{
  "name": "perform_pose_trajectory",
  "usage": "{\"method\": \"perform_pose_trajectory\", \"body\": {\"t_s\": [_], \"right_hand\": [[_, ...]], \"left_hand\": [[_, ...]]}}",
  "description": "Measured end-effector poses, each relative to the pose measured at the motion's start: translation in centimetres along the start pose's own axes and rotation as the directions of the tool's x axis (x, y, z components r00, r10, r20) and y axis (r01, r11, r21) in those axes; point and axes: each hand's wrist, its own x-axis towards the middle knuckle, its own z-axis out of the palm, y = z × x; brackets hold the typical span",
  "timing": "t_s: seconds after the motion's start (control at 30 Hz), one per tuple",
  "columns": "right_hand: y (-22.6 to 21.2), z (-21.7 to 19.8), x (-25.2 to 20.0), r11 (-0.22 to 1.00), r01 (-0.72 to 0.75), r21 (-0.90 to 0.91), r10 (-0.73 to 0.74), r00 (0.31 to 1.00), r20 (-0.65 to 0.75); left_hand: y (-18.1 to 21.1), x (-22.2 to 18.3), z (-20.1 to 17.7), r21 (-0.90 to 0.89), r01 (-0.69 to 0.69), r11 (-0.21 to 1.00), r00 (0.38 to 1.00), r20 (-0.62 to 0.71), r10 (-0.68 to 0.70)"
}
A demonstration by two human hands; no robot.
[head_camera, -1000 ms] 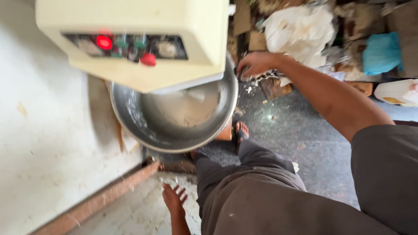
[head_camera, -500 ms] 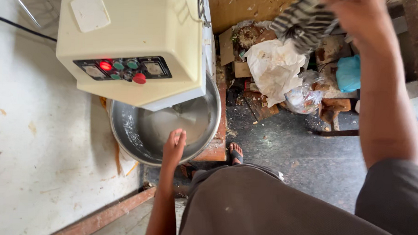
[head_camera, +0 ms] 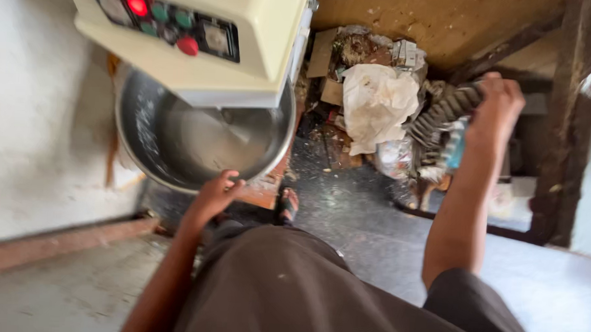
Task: The person cleans a spiral dough mixer by using a cloth to wipe the bowl, the safety guard, and the main body of the machine, while also moving the guard up and down to reach different areas.
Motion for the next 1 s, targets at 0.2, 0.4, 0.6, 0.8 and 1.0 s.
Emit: {"method": "perform_pose_trajectory", "body": {"t_s": [0.2,0.4,0.6,0.8,1.0], "right_hand": [[-3.2,-5.5,-5.1,0.522,0.591,-0.615,-0.834,0.503,-0.226],[7.7,-2.7,-9.9,0.823,-0.556,0.119,0.561,0.761,-0.327],[4.2,-4.7,-8.1,0.912,-0.294,0.285,0.328,0.942,-0.076],[1.7,-0.8,-11.7,0.960,0.280,0.000,-0.279,0.955,-0.102],[6.5,5.9,-18.1,0.852,0.360,-0.381,-0.174,0.880,0.442]], "left_hand": [[0.6,-1.9,0.1,-0.038,-0.081,0.996,0.995,-0.069,0.079],[2.3,-1.7,1.2,-0.085,-0.097,0.992,0.994,-0.062,0.092],[3.2,-1.5,0.7,0.009,-0.058,0.998,0.998,-0.004,0.058],[5.8,-0.2,0.9,-0.017,-0.035,0.999,0.998,0.042,0.036],[4.2,0.0,2.3,-0.187,-0.102,0.977,0.995,-0.020,0.100]]}}
